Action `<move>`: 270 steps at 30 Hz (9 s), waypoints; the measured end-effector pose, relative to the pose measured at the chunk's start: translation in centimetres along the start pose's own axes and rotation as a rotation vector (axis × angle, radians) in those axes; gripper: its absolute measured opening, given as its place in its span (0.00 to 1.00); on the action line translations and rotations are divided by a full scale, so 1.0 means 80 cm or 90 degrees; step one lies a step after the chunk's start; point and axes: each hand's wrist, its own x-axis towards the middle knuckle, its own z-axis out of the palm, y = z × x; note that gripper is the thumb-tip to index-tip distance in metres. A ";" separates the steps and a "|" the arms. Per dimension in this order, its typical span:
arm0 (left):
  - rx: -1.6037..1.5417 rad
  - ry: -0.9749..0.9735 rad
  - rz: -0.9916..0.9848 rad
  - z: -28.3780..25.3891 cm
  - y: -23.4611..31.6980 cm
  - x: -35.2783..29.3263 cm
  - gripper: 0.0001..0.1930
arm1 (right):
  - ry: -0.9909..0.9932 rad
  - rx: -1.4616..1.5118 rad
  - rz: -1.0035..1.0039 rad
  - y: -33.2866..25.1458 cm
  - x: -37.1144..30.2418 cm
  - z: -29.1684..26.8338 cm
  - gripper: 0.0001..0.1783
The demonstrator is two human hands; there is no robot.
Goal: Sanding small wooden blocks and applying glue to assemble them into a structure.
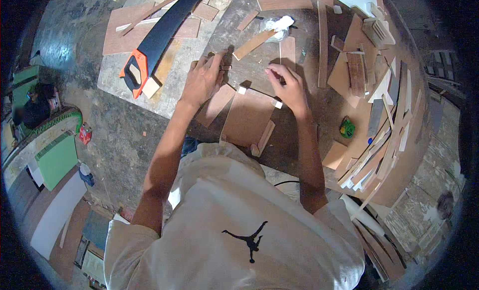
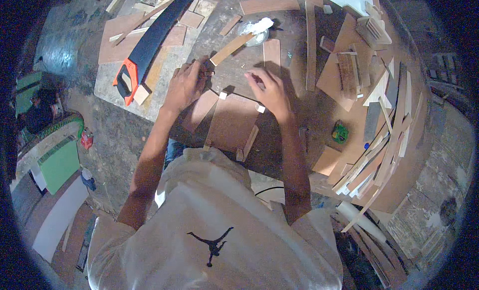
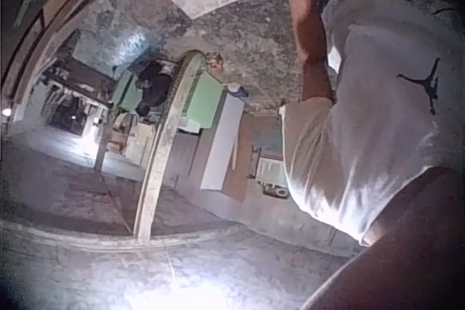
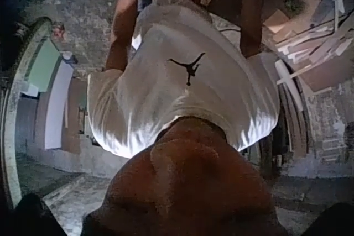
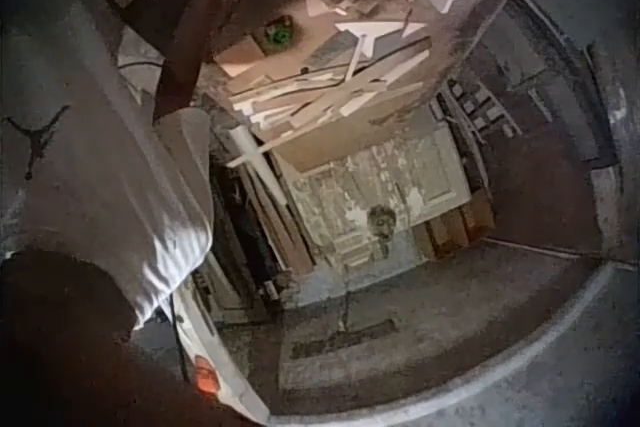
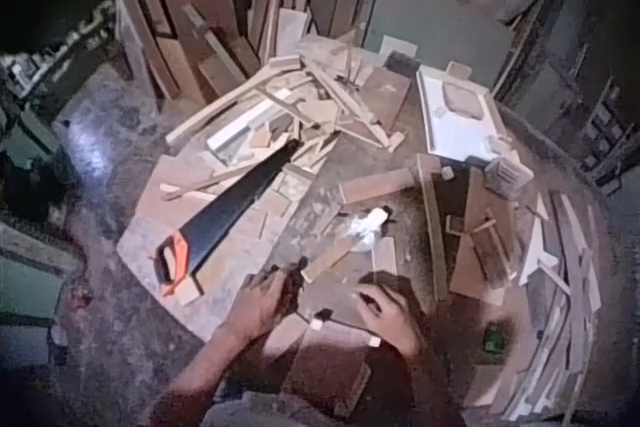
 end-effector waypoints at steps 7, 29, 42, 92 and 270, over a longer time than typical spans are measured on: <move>-0.022 0.000 0.008 -0.004 0.000 0.000 0.28 | -0.149 0.095 -0.035 0.008 0.019 0.041 0.12; -0.254 0.032 0.013 0.030 -0.049 -0.006 0.20 | -0.214 -0.029 -0.138 -0.001 0.058 0.077 0.17; -0.253 0.053 0.010 0.034 -0.050 -0.007 0.16 | -0.206 -0.042 -0.222 0.011 0.064 0.080 0.15; -0.237 0.026 -0.005 0.031 -0.046 -0.005 0.17 | -0.189 -0.001 -0.195 0.025 0.058 0.091 0.14; -1.099 0.151 0.009 -0.192 0.118 -0.110 0.17 | 0.170 -0.236 -0.362 -0.308 -0.067 -0.015 0.28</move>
